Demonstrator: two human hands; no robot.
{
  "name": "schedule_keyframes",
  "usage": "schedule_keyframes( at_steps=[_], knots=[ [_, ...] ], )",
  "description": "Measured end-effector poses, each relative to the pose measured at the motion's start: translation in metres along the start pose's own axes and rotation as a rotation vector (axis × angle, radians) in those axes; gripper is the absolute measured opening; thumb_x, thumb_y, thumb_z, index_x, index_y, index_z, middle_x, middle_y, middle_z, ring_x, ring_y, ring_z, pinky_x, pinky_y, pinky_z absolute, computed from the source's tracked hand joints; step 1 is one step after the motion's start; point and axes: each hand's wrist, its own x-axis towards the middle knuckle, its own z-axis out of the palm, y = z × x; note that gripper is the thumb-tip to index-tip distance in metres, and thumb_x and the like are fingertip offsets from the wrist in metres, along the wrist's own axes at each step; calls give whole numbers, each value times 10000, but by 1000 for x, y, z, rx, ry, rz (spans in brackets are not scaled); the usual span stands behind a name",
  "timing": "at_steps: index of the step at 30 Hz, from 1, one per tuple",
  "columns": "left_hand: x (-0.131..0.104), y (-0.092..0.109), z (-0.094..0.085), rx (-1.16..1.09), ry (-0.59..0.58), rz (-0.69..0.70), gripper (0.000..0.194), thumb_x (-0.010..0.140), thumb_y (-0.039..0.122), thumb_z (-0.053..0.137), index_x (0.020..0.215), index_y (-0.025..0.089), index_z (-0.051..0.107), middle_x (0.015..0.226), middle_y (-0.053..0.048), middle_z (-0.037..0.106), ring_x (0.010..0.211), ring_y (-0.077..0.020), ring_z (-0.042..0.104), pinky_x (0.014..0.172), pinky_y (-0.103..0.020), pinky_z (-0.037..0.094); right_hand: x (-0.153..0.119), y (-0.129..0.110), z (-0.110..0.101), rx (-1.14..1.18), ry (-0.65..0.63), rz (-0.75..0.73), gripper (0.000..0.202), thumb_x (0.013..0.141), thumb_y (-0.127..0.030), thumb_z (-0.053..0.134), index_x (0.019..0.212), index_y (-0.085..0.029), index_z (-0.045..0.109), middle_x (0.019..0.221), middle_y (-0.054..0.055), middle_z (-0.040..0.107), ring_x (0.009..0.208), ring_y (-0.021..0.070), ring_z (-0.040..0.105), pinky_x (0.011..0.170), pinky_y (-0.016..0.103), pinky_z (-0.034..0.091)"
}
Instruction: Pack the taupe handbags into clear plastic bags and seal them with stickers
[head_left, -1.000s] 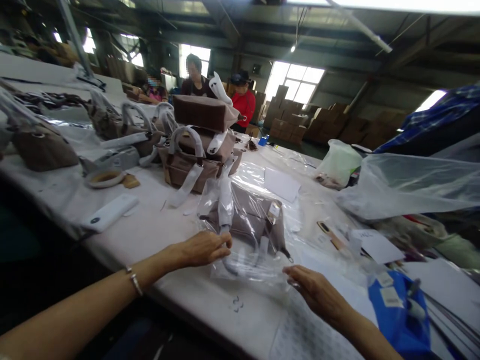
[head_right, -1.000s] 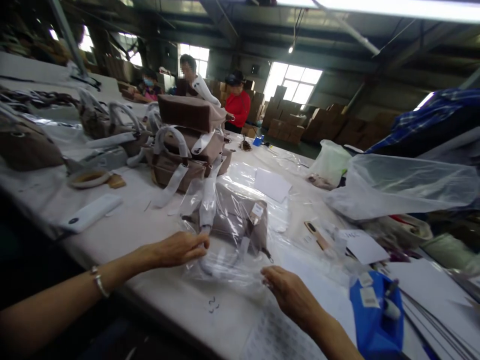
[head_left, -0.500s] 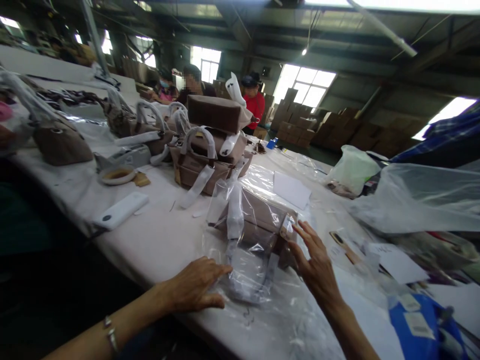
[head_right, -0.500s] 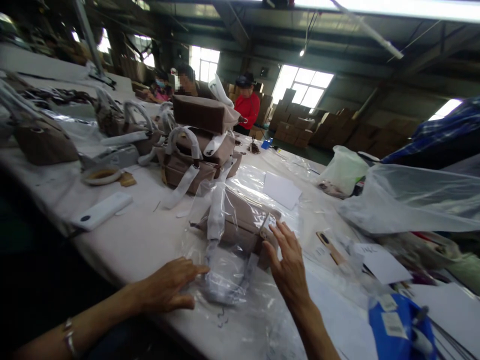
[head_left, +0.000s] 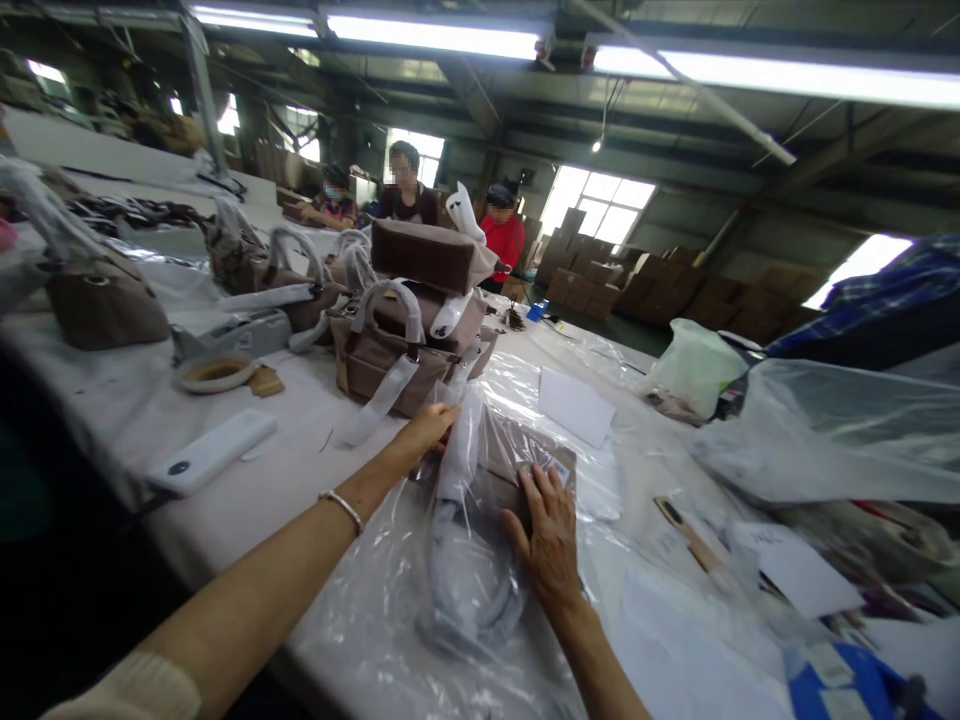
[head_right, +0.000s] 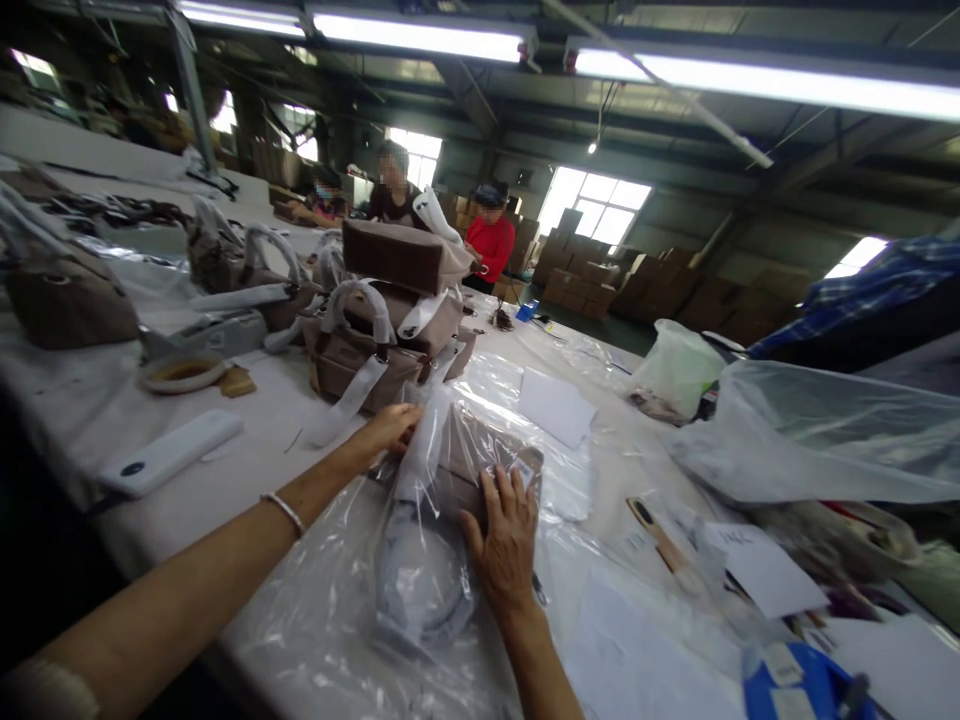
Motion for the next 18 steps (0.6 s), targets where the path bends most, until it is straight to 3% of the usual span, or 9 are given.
schedule_keyframes(
  at_steps=[6,10,12,14,16,18],
  knots=[
    [-7,12,17,442,38,233,167,857,360,581,817,200,551,897,-70,657,955,-271,617,765,-318,435,-1,-5,0,50,18,28,549,936,-457,563,1423,-224,457,1481,119,467,1435,349,287,1141,612,254],
    [-14,8,21,614,30,289,220,873,404,584,772,212,549,790,-46,652,862,-260,635,754,-329,434,17,-8,-7,133,104,93,413,965,-440,514,1300,-203,561,1357,127,575,1356,304,410,1141,585,259],
    [-16,3,19,660,90,282,212,885,411,581,817,211,562,830,-47,656,872,-252,631,768,-330,444,35,-4,-11,165,150,141,438,958,-466,504,1291,-190,572,1358,130,573,1341,288,430,1155,562,246],
    [-15,-3,16,675,208,299,173,884,360,599,954,203,581,971,-61,660,954,-243,616,833,-336,454,52,6,-15,183,161,261,547,931,-515,504,1341,-155,544,1445,156,492,1383,303,376,1172,547,213],
    [-13,-7,14,667,294,362,298,864,281,625,1142,189,567,1154,-86,633,1087,-248,576,939,-361,437,66,21,-16,222,145,477,673,910,-566,469,1393,-98,491,1504,203,405,1424,341,306,1174,557,186],
    [-10,-9,13,632,276,431,379,848,206,624,1222,184,571,1276,-101,596,1192,-264,524,1025,-395,394,73,34,-15,281,103,654,734,911,-603,403,1399,-59,476,1458,248,450,1394,367,357,1143,563,251]
  ],
)
